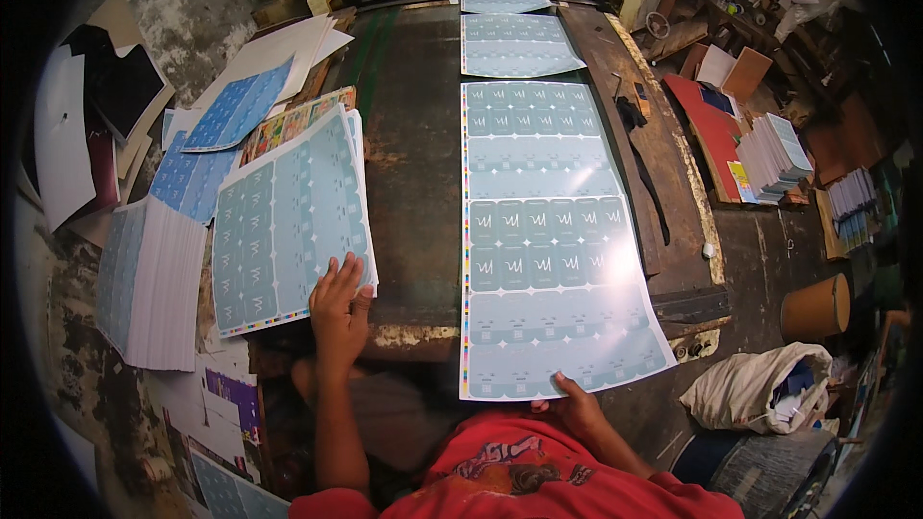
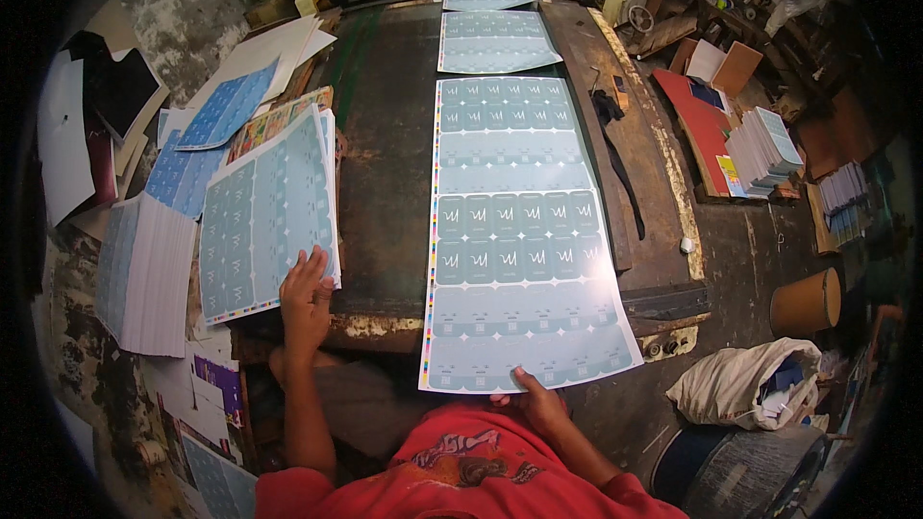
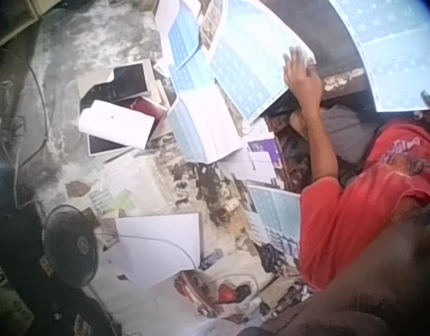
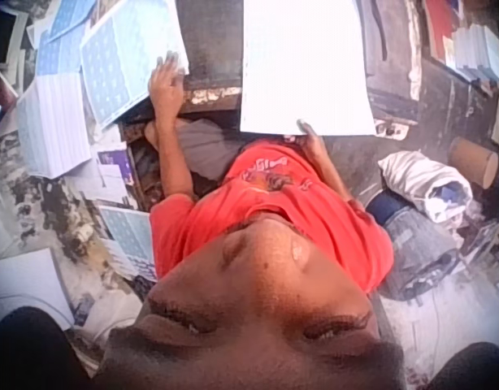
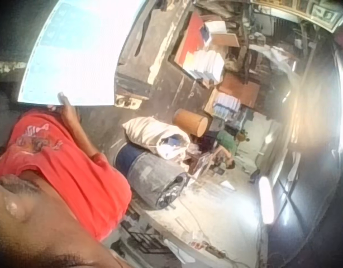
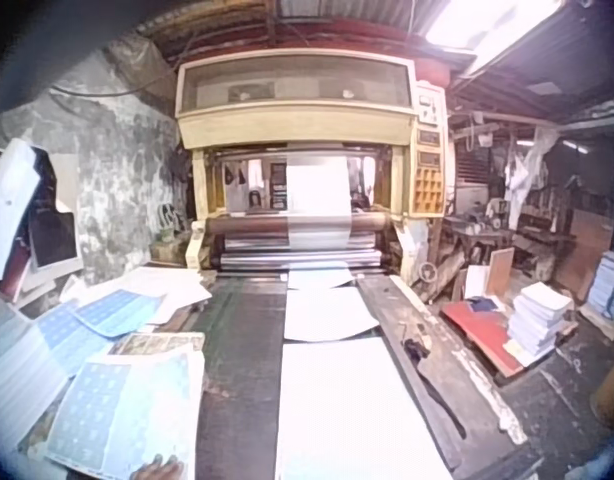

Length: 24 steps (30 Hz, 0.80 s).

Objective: The person picks up and flips through printed paper sheets on a large industrial machine table, aligning and stacking them by hand.

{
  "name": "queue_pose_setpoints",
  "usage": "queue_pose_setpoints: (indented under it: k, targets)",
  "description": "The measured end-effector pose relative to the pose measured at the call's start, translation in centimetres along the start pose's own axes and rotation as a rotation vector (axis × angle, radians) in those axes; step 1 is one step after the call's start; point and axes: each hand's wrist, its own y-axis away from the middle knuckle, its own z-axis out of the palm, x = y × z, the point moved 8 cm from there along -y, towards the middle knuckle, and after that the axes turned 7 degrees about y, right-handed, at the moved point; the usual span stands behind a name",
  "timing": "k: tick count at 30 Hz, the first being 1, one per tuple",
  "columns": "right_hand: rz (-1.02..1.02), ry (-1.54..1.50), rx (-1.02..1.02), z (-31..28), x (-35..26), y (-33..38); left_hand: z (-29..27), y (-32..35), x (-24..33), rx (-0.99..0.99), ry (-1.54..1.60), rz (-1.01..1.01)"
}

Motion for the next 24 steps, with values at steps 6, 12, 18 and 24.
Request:
queue_pose_setpoints:
  k: [6, 12, 18, 24]
  targets:
    - [0.004, -0.117, -0.039, 0.1, -0.3, -1.2, -0.5, -0.3, -1.2, 0.137, 0.167, -0.114]
    - [-0.036, -0.162, -0.037, 0.1, -1.6, -3.0, -0.3, -0.1, -1.2, 0.202, 0.130, -0.126]
    - [-0.051, -0.189, -0.052, 0.3, -3.5, -6.5, -0.1, 0.2, -0.4, 0.164, 0.027, -0.103]
    - [-0.147, -0.223, 0.021, 0.8, -5.5, -9.4, -0.2, 0.2, -0.3, 0.117, 0.080, -0.091]
